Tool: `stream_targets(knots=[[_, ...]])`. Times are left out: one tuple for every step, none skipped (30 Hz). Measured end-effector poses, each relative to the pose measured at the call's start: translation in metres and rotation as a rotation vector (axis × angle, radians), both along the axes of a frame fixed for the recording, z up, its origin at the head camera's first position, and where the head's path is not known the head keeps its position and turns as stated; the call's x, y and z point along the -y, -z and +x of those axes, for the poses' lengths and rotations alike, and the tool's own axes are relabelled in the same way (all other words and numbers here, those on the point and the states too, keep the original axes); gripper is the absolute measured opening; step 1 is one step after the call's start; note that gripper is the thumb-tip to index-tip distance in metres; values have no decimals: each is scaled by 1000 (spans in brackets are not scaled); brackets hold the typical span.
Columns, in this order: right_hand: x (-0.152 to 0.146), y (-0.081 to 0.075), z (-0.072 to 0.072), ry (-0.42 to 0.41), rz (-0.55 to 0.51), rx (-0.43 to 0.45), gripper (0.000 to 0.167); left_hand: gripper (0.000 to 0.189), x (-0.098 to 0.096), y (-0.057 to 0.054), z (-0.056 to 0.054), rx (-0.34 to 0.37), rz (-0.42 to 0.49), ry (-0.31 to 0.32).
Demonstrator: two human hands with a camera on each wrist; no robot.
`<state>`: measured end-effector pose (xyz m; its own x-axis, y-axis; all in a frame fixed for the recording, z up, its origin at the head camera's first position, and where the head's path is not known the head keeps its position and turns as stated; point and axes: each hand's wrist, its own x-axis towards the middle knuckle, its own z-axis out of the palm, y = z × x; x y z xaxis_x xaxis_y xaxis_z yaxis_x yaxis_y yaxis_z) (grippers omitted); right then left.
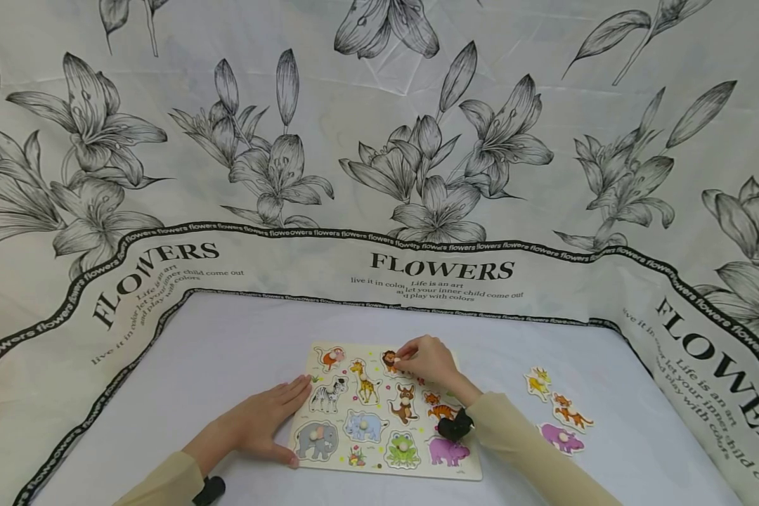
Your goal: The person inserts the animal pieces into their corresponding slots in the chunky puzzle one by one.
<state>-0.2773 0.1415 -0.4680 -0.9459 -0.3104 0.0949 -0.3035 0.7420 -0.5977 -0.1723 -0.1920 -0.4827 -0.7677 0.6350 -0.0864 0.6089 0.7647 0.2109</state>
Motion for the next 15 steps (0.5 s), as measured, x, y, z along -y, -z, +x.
stream_targets(knots=[[0,0,0,-1,1,0,13,115,0,0,0,12,-1,-5],[0,0,0,-2,1,0,13,115,0,0,0,21,-4,-12],[0,0,0,-3,1,0,13,116,0,0,-1,28,-6,-19],[0,0,0,-4,1,1,13,116,0,0,0,30,-8,-21],[0,0,0,-4,1,1,13,116,0,0,-1,30,-8,-22],[0,1,0,-4,1,1,13,116,0,0,-1,31,-7,-22],[0,1,-1,-3,1,0,13,116,0,0,-1,30,-6,-22],[0,2,-1,-3,-1,1,13,116,0,1,-1,30,-5,-21],[0,2,-1,-1,-3,3,13,116,0,1,-1,28,-5,-19],[0,2,-1,0,-6,4,13,116,0,1,-1,26,-3,-17],[0,3,-2,2,-8,7,13,116,0,1,-1,24,-1,-16],[0,3,-2,4,-11,10,13,116,0,1,-1,22,2,-14],[0,3,-2,5,-14,14,12,116,0,1,-1,18,4,-10],[0,3,-2,5,-17,18,12,115,0,1,-1,13,5,-6],[0,3,-2,6,-20,23,12,115,0,1,0,7,6,-1]])
